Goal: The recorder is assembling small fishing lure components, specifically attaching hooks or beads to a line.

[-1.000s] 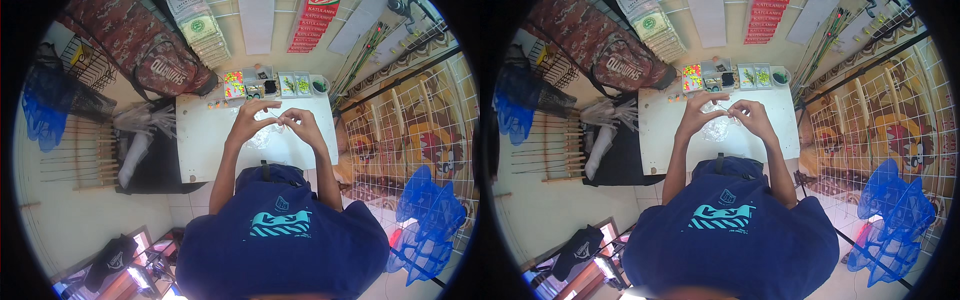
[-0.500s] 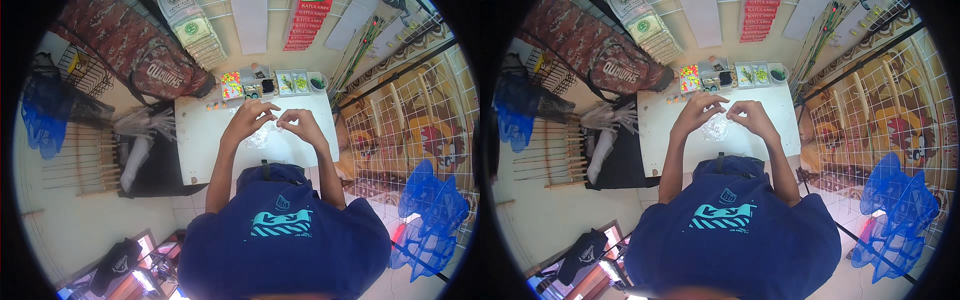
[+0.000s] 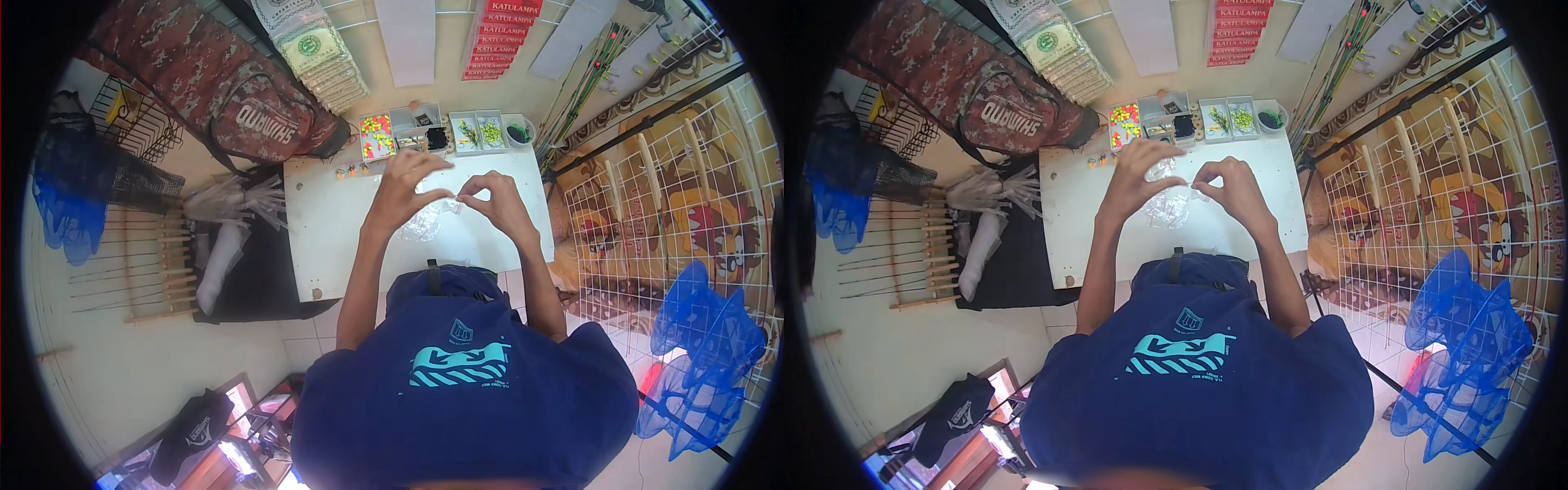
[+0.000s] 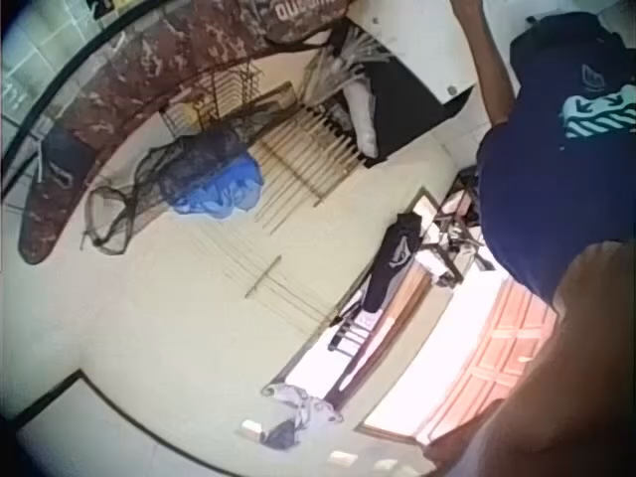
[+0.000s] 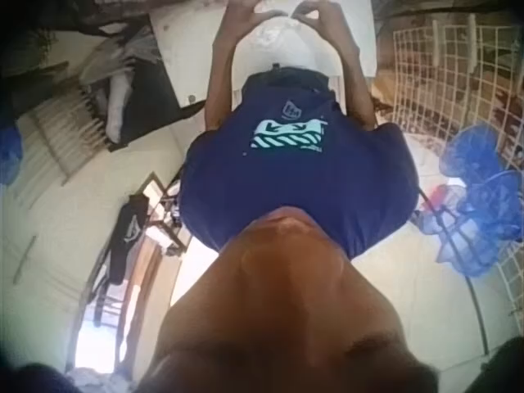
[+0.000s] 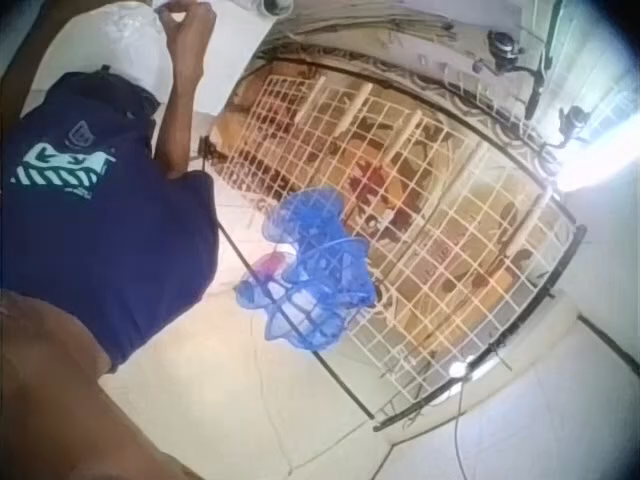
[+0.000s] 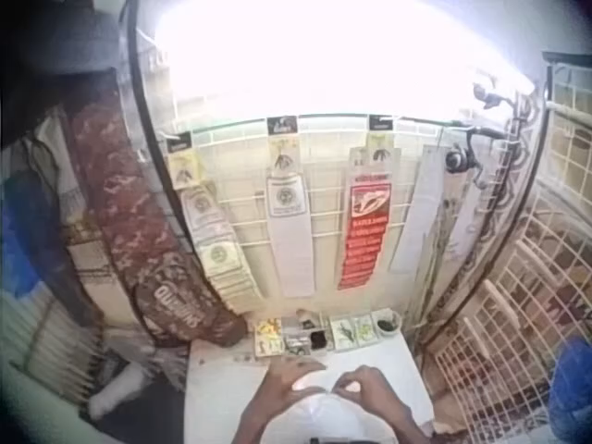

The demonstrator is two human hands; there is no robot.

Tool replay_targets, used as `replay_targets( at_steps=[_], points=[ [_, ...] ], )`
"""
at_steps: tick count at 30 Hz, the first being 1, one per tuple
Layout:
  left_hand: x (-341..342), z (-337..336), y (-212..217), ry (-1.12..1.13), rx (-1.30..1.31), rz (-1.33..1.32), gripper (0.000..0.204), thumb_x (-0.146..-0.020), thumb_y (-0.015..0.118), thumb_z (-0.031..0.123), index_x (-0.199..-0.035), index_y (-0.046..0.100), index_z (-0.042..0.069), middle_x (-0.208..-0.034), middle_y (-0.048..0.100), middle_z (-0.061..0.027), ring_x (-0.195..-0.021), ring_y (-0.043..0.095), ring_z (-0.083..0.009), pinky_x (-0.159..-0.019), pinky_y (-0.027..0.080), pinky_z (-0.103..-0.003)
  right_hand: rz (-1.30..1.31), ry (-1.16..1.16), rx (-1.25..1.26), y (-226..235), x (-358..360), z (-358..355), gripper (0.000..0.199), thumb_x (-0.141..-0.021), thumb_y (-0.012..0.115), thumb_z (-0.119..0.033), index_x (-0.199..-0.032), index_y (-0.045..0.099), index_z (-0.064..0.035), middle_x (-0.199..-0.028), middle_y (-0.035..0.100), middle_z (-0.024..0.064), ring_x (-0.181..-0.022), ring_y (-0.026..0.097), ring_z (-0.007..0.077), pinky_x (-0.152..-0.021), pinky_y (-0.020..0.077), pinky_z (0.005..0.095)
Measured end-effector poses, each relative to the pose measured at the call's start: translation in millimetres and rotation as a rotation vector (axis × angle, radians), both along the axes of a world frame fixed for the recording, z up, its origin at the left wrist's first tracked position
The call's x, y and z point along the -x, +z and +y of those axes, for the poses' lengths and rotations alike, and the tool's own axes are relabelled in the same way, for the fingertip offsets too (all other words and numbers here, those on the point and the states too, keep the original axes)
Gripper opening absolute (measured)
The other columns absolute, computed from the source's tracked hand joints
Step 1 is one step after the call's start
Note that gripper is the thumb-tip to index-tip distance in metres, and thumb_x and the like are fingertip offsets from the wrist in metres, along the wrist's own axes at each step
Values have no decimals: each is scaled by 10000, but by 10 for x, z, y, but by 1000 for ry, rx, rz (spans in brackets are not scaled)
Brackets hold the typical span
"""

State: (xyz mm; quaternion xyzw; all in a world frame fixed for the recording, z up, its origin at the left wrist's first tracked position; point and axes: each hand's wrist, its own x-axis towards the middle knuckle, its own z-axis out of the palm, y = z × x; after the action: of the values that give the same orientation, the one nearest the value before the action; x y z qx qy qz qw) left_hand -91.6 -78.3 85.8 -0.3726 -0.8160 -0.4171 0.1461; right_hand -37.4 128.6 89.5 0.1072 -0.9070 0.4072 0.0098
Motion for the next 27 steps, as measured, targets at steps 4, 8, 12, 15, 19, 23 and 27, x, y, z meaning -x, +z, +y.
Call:
replay_targets(
  at_steps=[4, 8, 12, 15, 19, 23, 27],
  points=[
    [-9, 13, -42, -144, 124, -197, 352, -701, 786, 266, -1023, 715, 142, -836, 685, 36, -874, 550, -184, -882, 394, -372, -11, -3, 60, 1, 12, -11, 110, -775, 722, -113, -842, 719, -26, -793, 707, 95, -783, 626, 250, -759, 494, 380],
    [-22, 26, -100, -114, 87, -315, 333, -725, 772, 255, -1033, 722, 139, -802, 684, 24, -803, 546, -190, -876, 397, -362, -64, -7, 132, 23, 14, -19, 124, -792, 711, -130, -865, 719, -30, -806, 710, 94, -782, 635, 240, -755, 492, 377],
    [-18, 28, -161, -78, -13, -383, 334, -733, 772, 236, -1046, 720, 129, -781, 682, 5, -751, 529, -194, -855, 405, -355, -125, -20, 120, 5, 26, -14, 135, -813, 707, -151, -898, 718, -46, -810, 712, 90, -783, 642, 226, -741, 490, 359],
    [5, 6, -218, -28, -36, -395, 341, -748, 773, 187, -1072, 706, 101, -774, 680, -14, -723, 509, -163, -807, 416, -315, -135, -85, 215, -176, 48, 33, 139, -836, 704, -168, -895, 714, -42, -819, 715, 68, -781, 637, 169, -729, 480, 327],
    [-1, 67, -437, 361, -481, -492, 271, -780, 757, 133, -1037, 699, 72, -855, 683, 0, -703, 491, -89, -694, 386, -248, -212, -337, 697, -483, 123, 70, 185, -860, 705, -214, -904, 701, -35, -858, 690, 10, -795, 581, 72, -740, 438, 268],
    [-87, 126, -703, 354, -531, -707, 199, -824, 734, 146, -1001, 691, 66, -933, 676, 11, -753, 524, -62, -680, 382, -231, -433, -436, 862, -608, 152, 101, 184, -848, 717, -225, -928, 703, -60, -843, 674, 0, -792, 563, 65, -739, 412, 249],
    [-65, 224, -772, 153, -504, -893, 208, -822, 742, 161, -1001, 694, 67, -950, 691, 8, -764, 547, -62, -691, 387, -232, -491, -377, 839, -582, 246, 93, 217, -831, 736, -268, -929, 703, -77, -869, 670, 3, -808, 558, 70, -766, 390, 255]
  ],
)
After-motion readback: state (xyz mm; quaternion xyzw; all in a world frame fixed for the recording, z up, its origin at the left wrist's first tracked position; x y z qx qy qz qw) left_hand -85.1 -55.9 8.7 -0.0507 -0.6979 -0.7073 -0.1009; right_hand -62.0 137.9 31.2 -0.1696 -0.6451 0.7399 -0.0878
